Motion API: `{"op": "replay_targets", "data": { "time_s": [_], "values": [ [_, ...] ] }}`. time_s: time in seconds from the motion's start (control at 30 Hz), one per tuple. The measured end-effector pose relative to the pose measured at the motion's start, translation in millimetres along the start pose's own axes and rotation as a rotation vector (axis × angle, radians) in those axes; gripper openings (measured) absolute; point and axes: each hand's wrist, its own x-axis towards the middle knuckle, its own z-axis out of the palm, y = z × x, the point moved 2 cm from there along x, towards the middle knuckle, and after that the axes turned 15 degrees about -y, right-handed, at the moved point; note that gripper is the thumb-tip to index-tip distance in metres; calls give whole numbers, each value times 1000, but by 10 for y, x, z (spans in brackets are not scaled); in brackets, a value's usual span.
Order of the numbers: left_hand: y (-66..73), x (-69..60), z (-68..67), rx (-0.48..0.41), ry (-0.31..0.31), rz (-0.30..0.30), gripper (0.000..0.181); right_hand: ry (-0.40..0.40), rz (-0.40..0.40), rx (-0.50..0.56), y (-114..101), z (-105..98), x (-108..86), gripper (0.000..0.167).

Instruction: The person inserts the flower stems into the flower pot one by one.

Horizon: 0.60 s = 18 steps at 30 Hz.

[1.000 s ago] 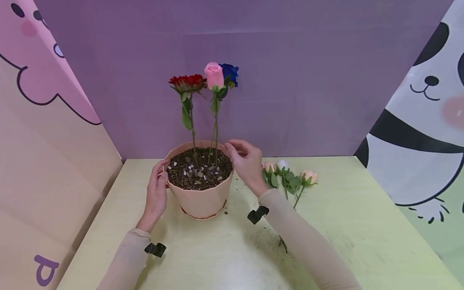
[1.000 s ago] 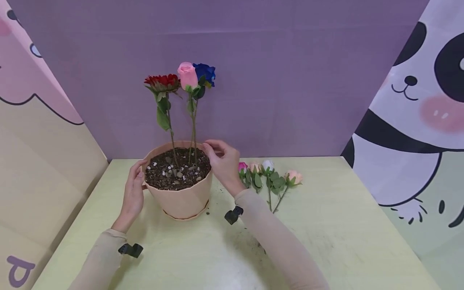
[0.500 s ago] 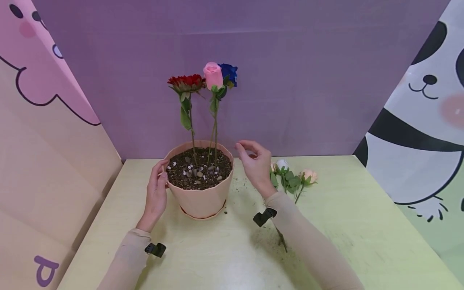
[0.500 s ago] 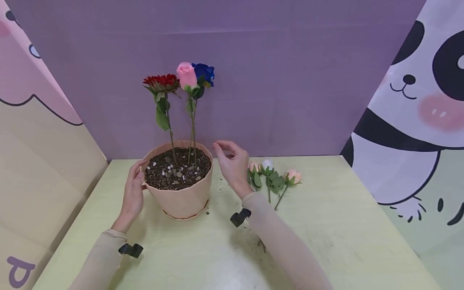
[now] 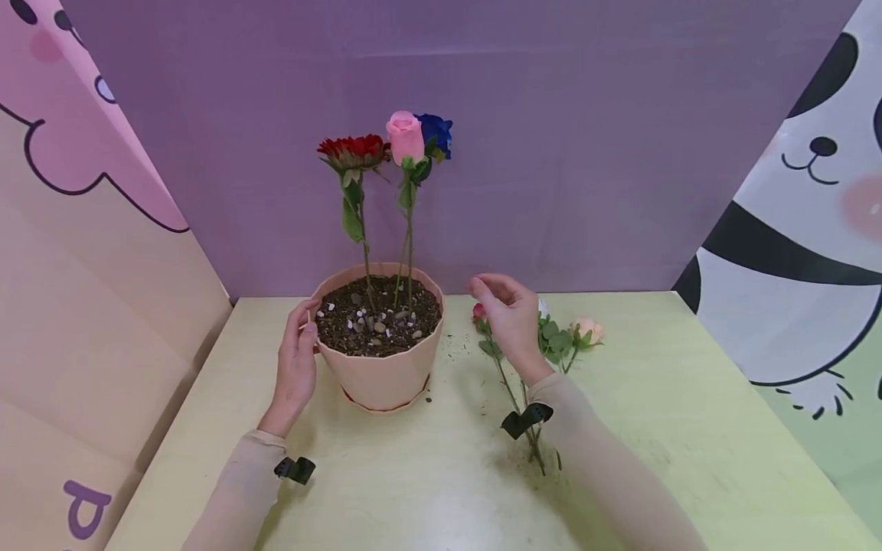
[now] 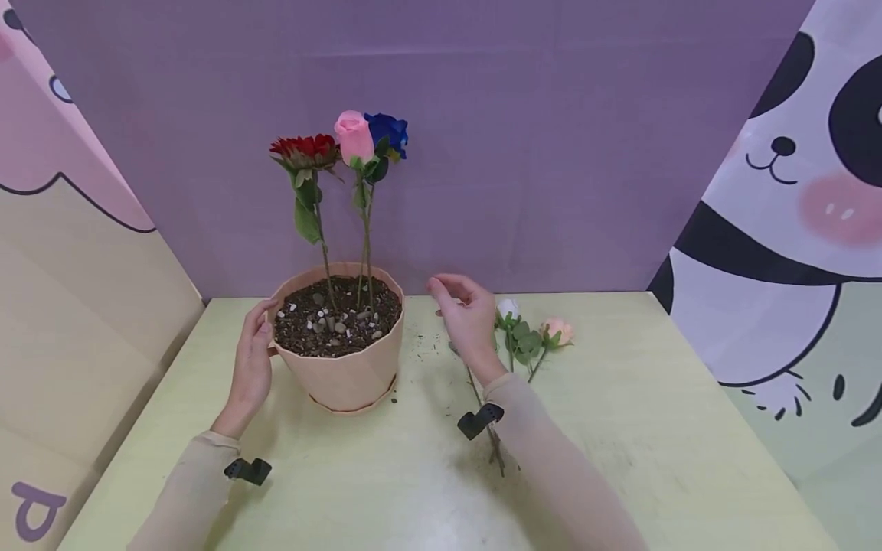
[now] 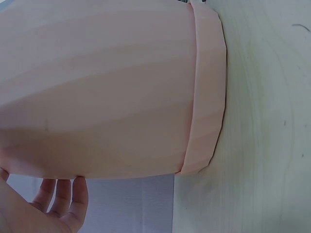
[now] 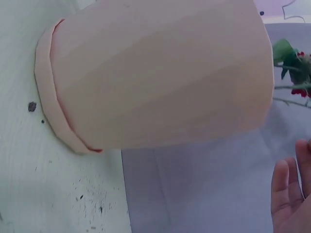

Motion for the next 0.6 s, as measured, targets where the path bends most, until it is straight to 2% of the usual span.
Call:
{"op": "replay_targets", "data": {
  "time_s": [0.13,0.27,0.43,0.6],
  "values": [
    [13,-5,-5,-1,-10,-10,48,-45,74,-22,42,-107,-30,25],
    [13,-8,-7,-2,-13,-7,49,-98,111,-79,82,-185,-64,28],
    [2,5,-7,-9,-9,0,48,-116,160,-115,177,-285,-112,29],
    [17,-2,-5,-6,-13,1,48,-142,235,-101,258,-374,-185,33]
  ]
}}
